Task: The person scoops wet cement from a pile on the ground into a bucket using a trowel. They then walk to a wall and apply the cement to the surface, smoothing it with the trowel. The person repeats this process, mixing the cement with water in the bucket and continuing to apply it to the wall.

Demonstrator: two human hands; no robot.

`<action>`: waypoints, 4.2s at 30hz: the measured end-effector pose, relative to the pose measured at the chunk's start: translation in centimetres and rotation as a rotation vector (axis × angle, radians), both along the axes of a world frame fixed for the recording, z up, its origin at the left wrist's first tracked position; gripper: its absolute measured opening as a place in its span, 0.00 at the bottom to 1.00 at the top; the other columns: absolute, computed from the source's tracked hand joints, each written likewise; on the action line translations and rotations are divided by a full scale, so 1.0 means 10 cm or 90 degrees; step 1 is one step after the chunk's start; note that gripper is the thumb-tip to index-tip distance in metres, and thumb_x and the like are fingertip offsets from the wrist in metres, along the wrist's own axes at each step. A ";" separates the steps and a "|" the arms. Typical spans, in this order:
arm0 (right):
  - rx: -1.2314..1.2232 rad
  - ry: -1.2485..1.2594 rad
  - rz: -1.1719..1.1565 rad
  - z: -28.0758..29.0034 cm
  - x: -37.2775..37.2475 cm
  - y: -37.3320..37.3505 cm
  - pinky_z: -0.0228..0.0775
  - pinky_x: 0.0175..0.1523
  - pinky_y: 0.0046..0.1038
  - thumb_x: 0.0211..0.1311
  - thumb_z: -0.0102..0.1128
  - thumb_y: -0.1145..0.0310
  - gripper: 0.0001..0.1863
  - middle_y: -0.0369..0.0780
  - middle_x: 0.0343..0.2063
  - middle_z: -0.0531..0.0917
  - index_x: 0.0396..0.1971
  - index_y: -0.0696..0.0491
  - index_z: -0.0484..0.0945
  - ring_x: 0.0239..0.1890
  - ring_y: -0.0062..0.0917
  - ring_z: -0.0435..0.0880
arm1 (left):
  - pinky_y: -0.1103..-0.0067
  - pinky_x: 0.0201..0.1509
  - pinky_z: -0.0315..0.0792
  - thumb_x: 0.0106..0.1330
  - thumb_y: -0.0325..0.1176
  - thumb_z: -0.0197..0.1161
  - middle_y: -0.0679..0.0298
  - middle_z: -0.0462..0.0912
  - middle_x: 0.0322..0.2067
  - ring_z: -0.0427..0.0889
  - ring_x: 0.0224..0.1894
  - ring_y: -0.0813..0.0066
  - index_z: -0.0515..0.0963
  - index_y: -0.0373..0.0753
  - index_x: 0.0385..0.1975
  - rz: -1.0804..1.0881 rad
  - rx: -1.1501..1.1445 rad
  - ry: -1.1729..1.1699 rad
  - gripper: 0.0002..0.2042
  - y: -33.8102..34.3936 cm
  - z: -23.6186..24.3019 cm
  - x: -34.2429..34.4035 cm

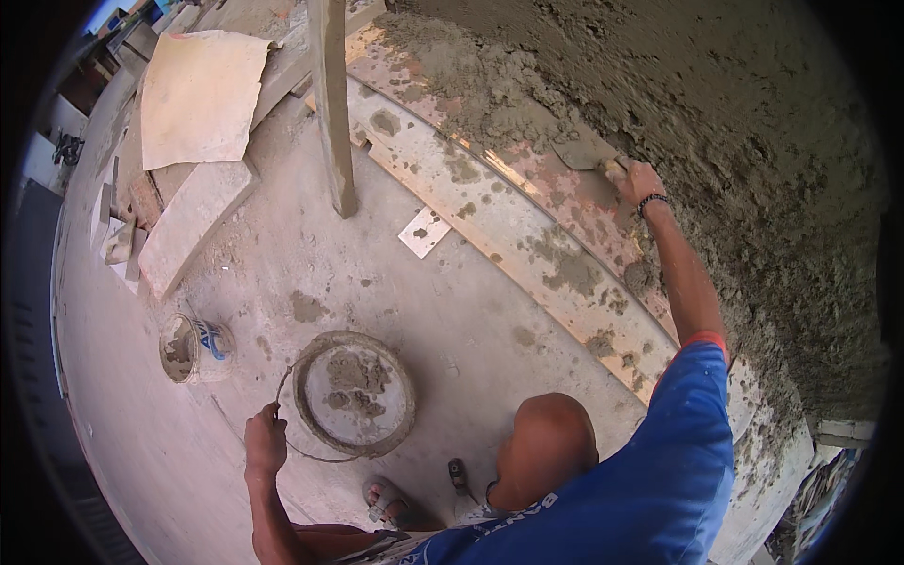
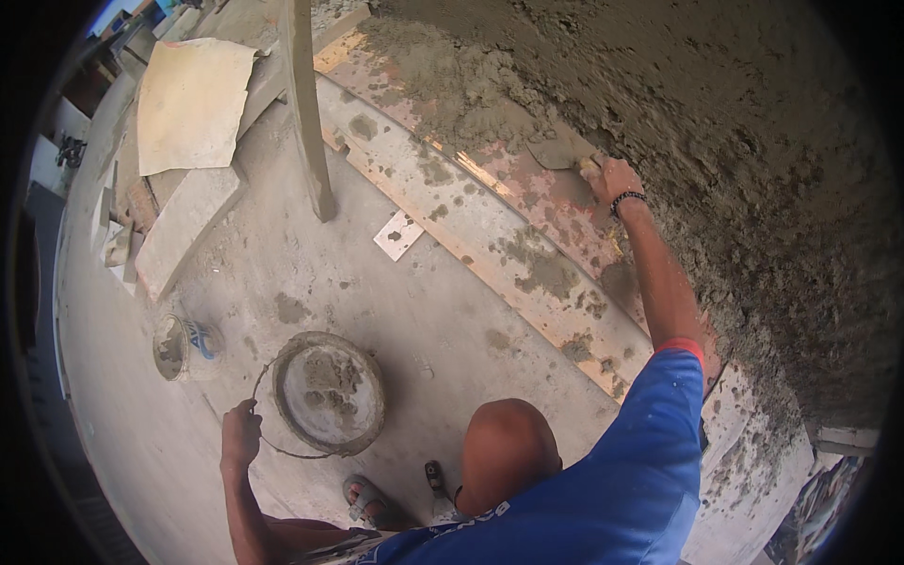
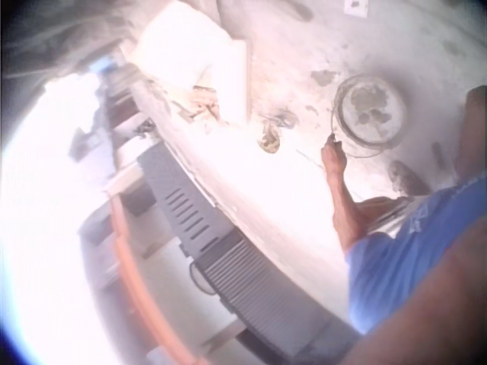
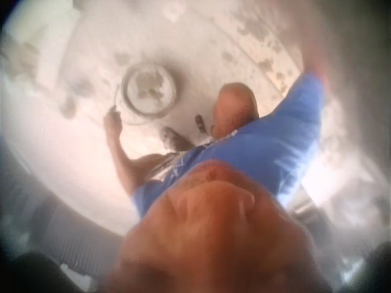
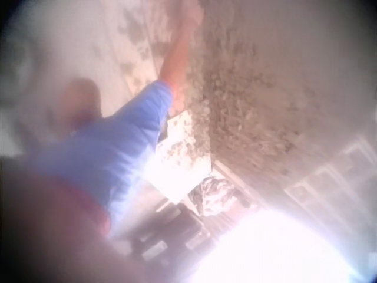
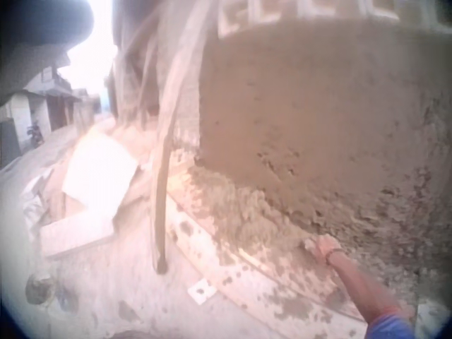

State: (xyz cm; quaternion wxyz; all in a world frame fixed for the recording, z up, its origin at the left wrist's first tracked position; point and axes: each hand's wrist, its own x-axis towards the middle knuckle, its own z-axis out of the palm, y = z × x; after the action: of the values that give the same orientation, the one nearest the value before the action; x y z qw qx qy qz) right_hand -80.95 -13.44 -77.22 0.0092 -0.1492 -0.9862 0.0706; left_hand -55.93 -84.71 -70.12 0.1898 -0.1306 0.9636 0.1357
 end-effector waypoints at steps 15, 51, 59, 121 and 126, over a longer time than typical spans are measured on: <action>0.025 0.077 -0.086 -0.04 -0.67 -0.51 0.77 0.46 0.42 0.64 0.54 0.51 0.25 0.53 0.38 0.82 0.45 0.58 0.77 0.42 0.46 0.82 | 0.61 0.42 0.73 0.55 0.24 0.57 0.42 0.81 0.33 0.81 0.38 0.45 0.78 0.30 0.46 0.078 0.018 0.034 0.17 -0.02 -0.05 0.10; -0.553 -0.660 0.440 0.72 1.44 -4.00 0.69 0.24 0.23 0.62 0.59 0.59 0.22 0.38 0.24 0.79 0.49 0.61 0.74 0.18 0.18 0.76 | 0.65 0.49 0.71 0.63 0.32 0.59 0.47 0.80 0.38 0.79 0.43 0.52 0.70 0.31 0.56 -0.102 0.136 0.046 0.22 -0.54 0.71 0.46; 0.015 -0.146 0.973 1.32 1.71 -4.35 0.73 0.30 0.35 0.55 0.62 0.69 0.27 0.46 0.28 0.78 0.57 0.50 0.69 0.24 0.34 0.80 | 0.71 0.46 0.75 0.61 0.40 0.67 0.47 0.72 0.50 0.79 0.40 0.66 0.47 0.31 0.69 0.342 0.715 -0.274 0.43 -0.95 -0.42 1.10; 0.313 -0.280 0.768 0.32 1.83 -5.23 0.79 0.41 0.39 0.57 0.55 0.64 0.14 0.47 0.35 0.85 0.34 0.57 0.84 0.41 0.40 0.85 | 0.66 0.35 0.84 0.70 0.25 0.50 0.51 0.69 0.48 0.78 0.40 0.62 0.58 0.34 0.52 0.485 0.978 0.160 0.14 -0.01 -1.44 0.81; 0.535 -0.276 1.101 -0.80 1.62 -4.98 0.77 0.44 0.40 0.58 0.54 0.65 0.13 0.47 0.36 0.85 0.34 0.57 0.84 0.42 0.42 0.84 | 0.67 0.34 0.82 0.70 0.25 0.50 0.52 0.69 0.48 0.76 0.41 0.63 0.57 0.34 0.55 0.457 0.973 0.105 0.17 0.04 -1.54 0.81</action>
State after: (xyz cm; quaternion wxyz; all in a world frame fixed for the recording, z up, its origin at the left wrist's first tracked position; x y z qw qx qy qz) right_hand -64.70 -63.23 -85.20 -0.1744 0.6294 -0.6806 -0.3319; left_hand -47.79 -84.29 -85.55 0.1007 -0.2541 0.5178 0.8107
